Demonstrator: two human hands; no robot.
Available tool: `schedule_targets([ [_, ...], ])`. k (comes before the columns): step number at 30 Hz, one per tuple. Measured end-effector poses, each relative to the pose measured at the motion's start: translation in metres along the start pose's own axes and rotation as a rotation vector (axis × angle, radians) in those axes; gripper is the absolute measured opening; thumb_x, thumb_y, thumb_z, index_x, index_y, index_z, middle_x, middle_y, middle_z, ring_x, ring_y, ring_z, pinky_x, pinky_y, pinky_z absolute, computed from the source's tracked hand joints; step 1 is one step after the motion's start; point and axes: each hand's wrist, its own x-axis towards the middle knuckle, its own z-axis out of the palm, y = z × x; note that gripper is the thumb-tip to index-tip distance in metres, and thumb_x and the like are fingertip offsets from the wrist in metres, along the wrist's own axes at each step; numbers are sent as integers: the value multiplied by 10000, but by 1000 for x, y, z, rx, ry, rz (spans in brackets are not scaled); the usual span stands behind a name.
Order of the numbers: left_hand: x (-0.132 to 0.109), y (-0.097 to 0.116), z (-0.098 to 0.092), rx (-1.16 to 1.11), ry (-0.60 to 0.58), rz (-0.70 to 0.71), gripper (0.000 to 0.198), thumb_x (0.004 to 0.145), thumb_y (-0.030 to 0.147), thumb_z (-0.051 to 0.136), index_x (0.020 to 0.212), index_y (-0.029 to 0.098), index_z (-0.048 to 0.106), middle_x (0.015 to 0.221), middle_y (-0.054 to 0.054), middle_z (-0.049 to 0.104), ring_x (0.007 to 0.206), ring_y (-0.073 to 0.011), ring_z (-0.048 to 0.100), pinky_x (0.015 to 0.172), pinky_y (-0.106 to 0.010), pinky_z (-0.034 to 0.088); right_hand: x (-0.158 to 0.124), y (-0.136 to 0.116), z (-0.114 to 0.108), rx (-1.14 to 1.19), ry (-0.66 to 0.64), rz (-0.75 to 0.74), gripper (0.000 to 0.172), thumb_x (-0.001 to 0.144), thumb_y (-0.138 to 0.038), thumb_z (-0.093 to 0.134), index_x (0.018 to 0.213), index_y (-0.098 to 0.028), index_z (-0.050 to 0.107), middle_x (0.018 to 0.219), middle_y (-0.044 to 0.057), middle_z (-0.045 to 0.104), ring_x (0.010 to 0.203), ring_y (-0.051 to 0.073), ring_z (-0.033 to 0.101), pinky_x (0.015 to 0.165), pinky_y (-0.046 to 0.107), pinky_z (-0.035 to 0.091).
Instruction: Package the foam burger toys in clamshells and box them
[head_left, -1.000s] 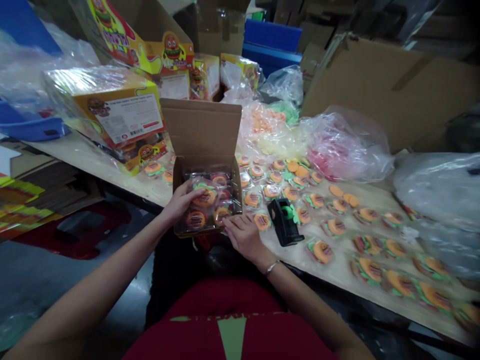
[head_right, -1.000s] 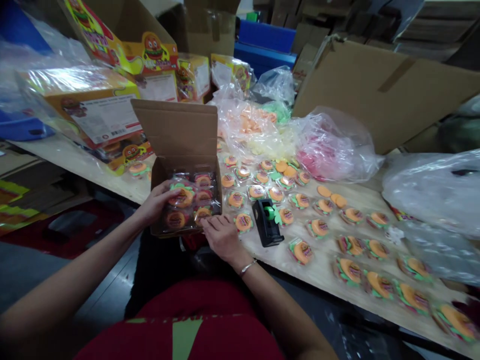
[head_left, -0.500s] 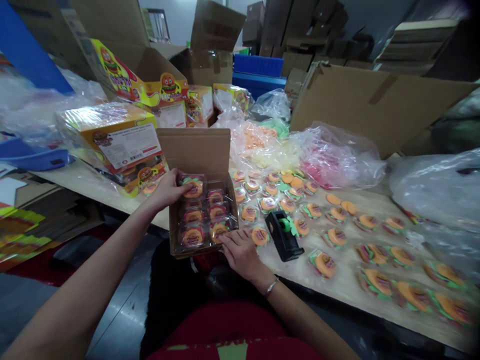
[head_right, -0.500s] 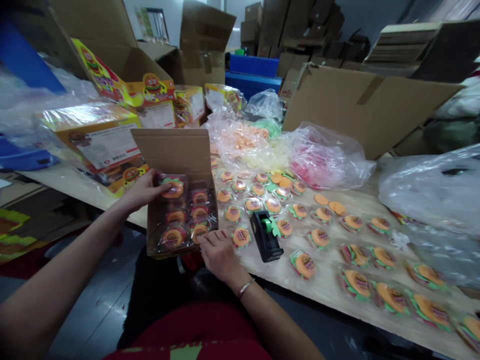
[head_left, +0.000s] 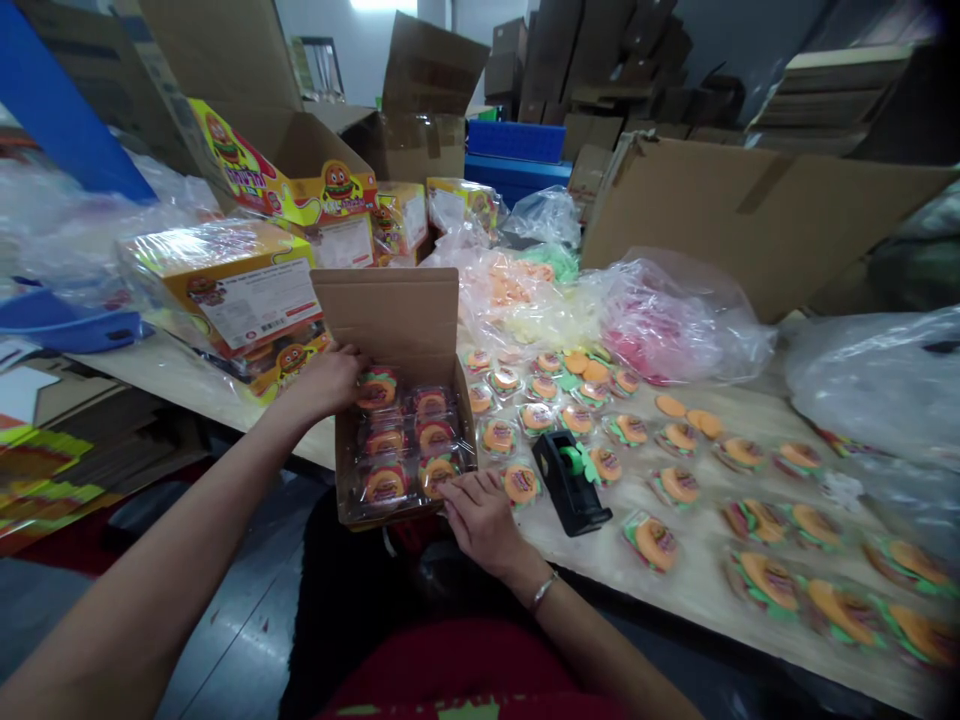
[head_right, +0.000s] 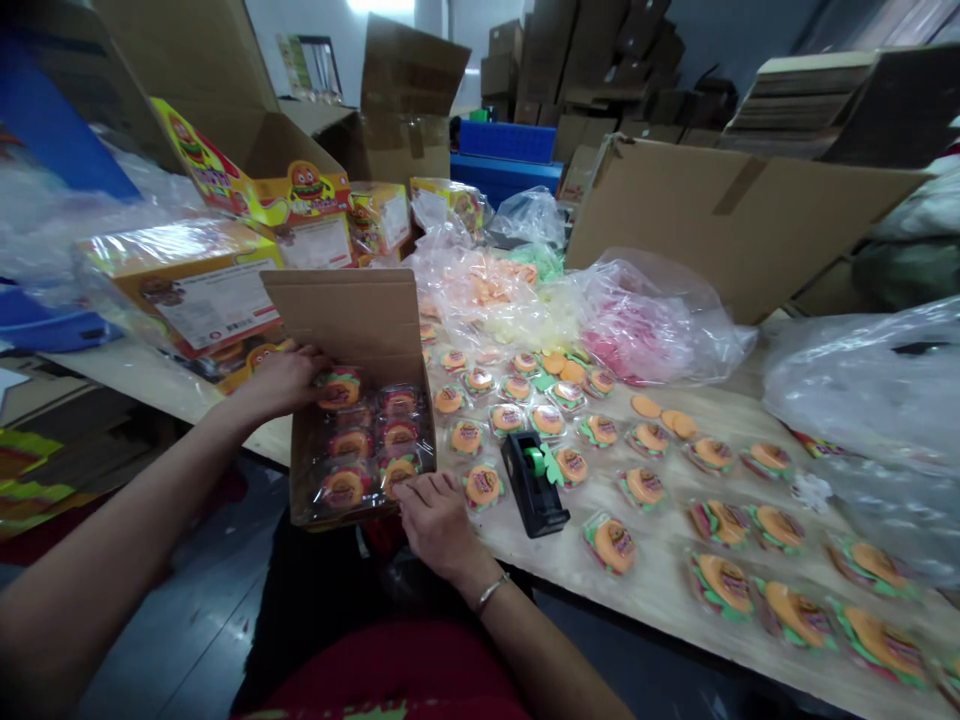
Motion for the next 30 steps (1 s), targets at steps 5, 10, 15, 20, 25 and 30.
schedule_targets([
  [5, -3, -23, 0, 22, -46, 129, 450, 791, 508, 545, 1121, 238, 690, 1053, -109, 680, 1058, -325, 536, 828, -369, 404, -3, 1, 2, 8, 2, 7, 331, 865, -106, 526, 1176, -198, 592, 1048, 55, 661, 970, 223, 542, 891, 402, 395],
  [10, -20, -15, 15, 90, 50, 60, 543, 841, 522, 480, 1261, 201, 606, 1112, -135, 665, 1079, -354, 511, 873, -429, 379, -2, 1, 4, 7, 17, -3, 315, 869, -117, 522, 1161, -199, 603, 1040, 58, 662, 969, 228, 540, 887, 412, 407],
  [15, -37, 6, 36, 81, 145, 125, 627, 849, 513, 495, 1396, 209, 460, 1382, -132, 517, 1277, -365, 385, 1037, -516, 242, -4, -2, -3, -13, 12, -25, 328, 901, -161, 511, 1222, -187, 570, 1107, 73, 646, 1021, 230, 538, 916, 413, 428],
  [20, -37, 0, 48, -10, 224, 132, 657, 836, 536, 507, 1391, 187, 461, 1389, -162, 481, 1294, -382, 375, 1051, -540, 259, -19, 7, -31, -243, 51, 198, 257, 943, -159, 445, 1152, -152, 595, 1073, 114, 642, 1013, 235, 551, 902, 383, 469],
  [25, -56, 45, 43, -138, 431, 89, 593, 836, 455, 561, 1326, 126, 507, 1443, -218, 377, 1331, -410, 322, 1061, -571, 274, -25, 19, -43, -572, -175, 558, 193, 920, -286, 541, 1045, -148, 593, 1238, 181, 558, 1018, 284, 558, 801, 385, 508],
  [30, -112, 147, 47, -666, 63, 378, 201, 893, 321, 514, 939, 195, 663, 959, -81, 693, 932, -215, 634, 825, -354, 518, -19, 23, -45, -494, -236, 670, 315, 851, -324, 617, 1080, -126, 531, 1073, 160, 610, 953, 273, 589, 781, 371, 519],
])
